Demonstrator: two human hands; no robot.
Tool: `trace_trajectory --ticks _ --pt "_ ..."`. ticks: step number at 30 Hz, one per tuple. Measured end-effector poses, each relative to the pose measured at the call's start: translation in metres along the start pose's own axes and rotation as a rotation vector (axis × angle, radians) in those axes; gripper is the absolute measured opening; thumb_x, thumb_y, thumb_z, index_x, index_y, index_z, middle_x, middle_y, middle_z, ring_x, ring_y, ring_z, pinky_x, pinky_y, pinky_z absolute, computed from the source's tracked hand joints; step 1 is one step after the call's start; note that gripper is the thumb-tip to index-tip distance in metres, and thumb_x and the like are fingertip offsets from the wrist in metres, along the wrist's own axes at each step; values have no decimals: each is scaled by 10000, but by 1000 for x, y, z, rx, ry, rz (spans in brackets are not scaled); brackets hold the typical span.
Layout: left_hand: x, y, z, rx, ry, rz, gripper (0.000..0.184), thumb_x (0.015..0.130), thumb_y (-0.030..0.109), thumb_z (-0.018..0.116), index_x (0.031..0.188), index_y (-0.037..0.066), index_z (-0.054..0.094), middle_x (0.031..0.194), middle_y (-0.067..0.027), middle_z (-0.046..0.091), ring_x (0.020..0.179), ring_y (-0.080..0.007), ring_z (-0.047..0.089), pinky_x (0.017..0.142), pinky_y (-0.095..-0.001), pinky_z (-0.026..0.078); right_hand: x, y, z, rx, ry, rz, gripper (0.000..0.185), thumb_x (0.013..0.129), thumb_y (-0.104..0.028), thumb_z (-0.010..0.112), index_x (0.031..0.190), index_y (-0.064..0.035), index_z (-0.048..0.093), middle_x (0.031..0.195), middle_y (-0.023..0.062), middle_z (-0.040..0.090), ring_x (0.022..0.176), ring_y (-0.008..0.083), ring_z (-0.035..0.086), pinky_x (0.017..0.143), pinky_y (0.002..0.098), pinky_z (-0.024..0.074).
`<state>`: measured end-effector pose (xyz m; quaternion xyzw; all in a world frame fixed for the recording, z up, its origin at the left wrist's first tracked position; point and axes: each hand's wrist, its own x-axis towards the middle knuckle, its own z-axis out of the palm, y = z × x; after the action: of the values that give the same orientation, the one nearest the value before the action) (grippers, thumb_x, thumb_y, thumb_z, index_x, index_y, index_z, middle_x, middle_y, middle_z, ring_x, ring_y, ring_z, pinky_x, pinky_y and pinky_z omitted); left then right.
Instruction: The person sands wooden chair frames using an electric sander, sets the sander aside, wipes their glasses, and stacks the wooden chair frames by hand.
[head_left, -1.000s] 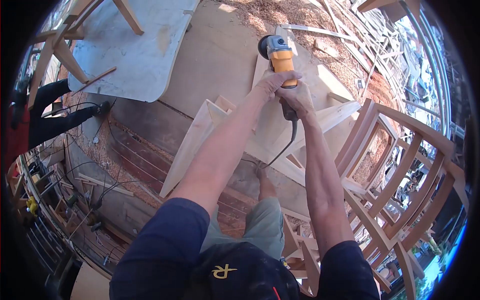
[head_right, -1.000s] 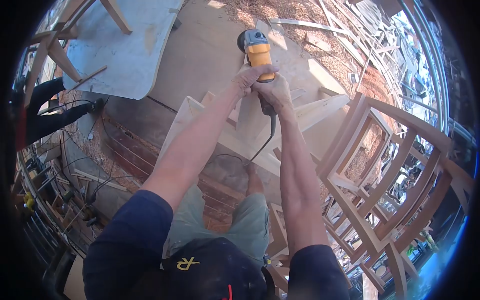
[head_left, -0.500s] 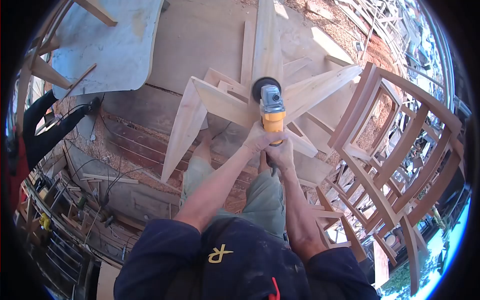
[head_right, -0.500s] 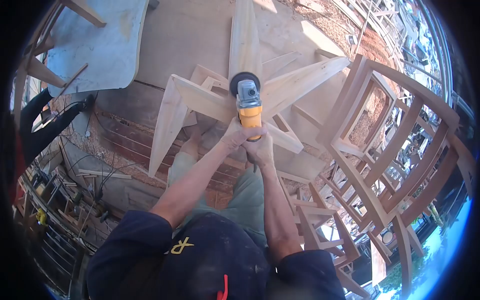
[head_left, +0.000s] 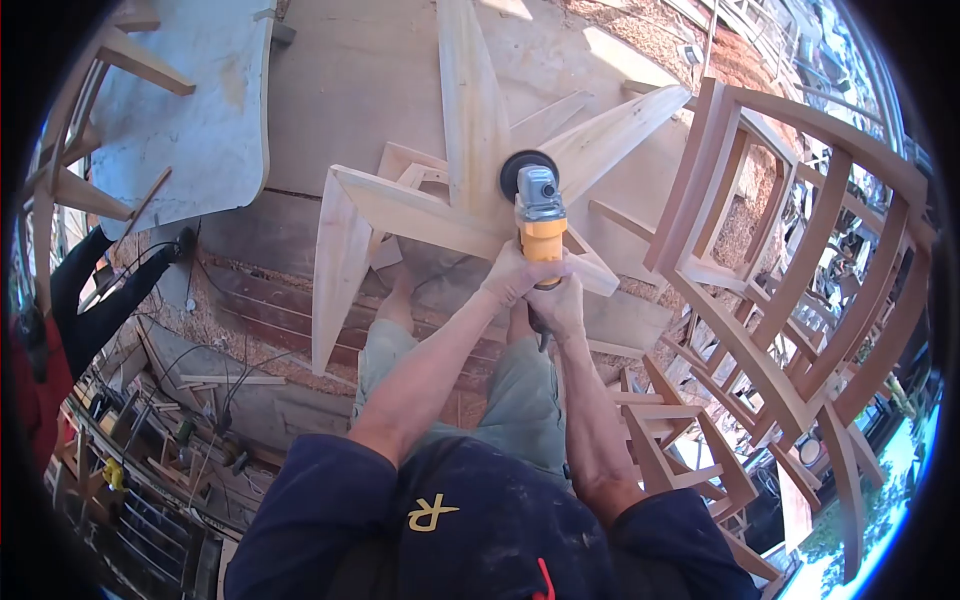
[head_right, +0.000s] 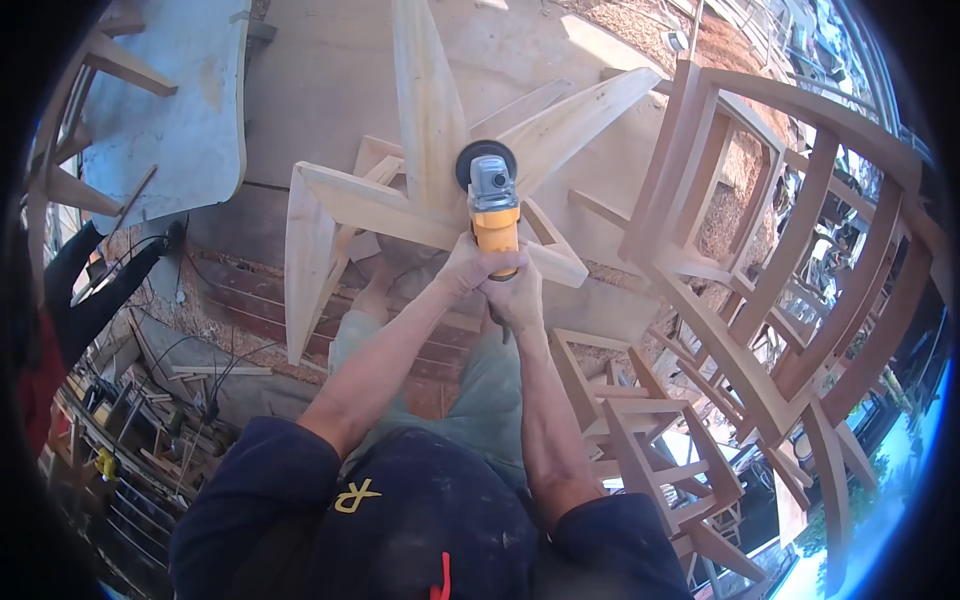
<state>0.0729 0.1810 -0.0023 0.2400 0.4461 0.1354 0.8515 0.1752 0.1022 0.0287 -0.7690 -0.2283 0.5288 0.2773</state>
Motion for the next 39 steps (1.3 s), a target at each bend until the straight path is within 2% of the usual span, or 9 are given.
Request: trace_trajectory --ticks 3,8,13,17,22,27,32,35,39 --pt "-27 -51 -6 -107 85 -8 463 717 189 912 1103 25 715 1056 -69 739 955 -153 712 875 -315 582 -32 13 4 -55 -23 52 736 710 -332 888 1312 -41 581 1173 224 724 1065 369 734 901 419 566" --pt "-38 -43 8 -84 122 -42 480 705 162 913 1115 29 704 1066 -63 734 966 -150 708 880 -317 583 -37 13 -5 -67 -27 -25 750 710 -337 883 1334 -48 584 1135 209 733 1062 378 732 895 428 567" --pt "48 -7 51 -22 7 29 422 746 184 893 1100 50 707 1057 -58 727 973 -157 710 888 -322 583 30 -10 -62 -36 99 -219 683 713 -297 883 1284 -37 613 1097 160 740 1012 284 745 883 400 566" --pt "128 22 93 20 -105 -32 396 772 235 883 1078 49 714 1038 -55 726 952 -159 715 850 -309 588 77 -38 -118 -37 139 -118 493 747 -250 868 1113 15 671 940 96 732 883 177 725 779 335 577" --pt "178 81 153 88 -134 -31 492 708 229 915 1095 21 695 996 -85 731 895 -186 733 788 -329 609 134 -44 -175 77 187 -82 355 755 -218 847 973 21 701 803 80 721 705 144 707 641 295 568" --pt "221 68 171 94 -304 -135 502 734 248 901 1132 40 679 995 -72 730 866 -181 726 765 -336 604 141 -43 -199 175 212 -46 319 749 -198 841 951 8 707 776 72 713 657 145 693 615 285 562" --pt "153 66 154 90 -295 -72 482 747 264 882 1132 59 678 1031 -64 722 892 -167 709 786 -349 594 108 -18 -163 222 226 -30 350 742 -172 844 987 26 693 807 70 717 682 150 702 626 290 565" --pt "154 4 118 85 -302 -113 534 687 232 911 1130 62 665 1051 -64 711 923 -168 707 831 -355 594 81 7 -130 187 280 -88 360 743 -167 847 998 36 693 808 69 716 703 152 707 638 295 568" --pt "87 -17 69 68 -94 -36 558 650 199 929 1119 28 679 1005 -70 730 923 -174 715 859 -360 594 23 2 -74 85 181 -22 428 744 -195 857 1068 28 686 882 75 736 776 154 715 699 315 577"
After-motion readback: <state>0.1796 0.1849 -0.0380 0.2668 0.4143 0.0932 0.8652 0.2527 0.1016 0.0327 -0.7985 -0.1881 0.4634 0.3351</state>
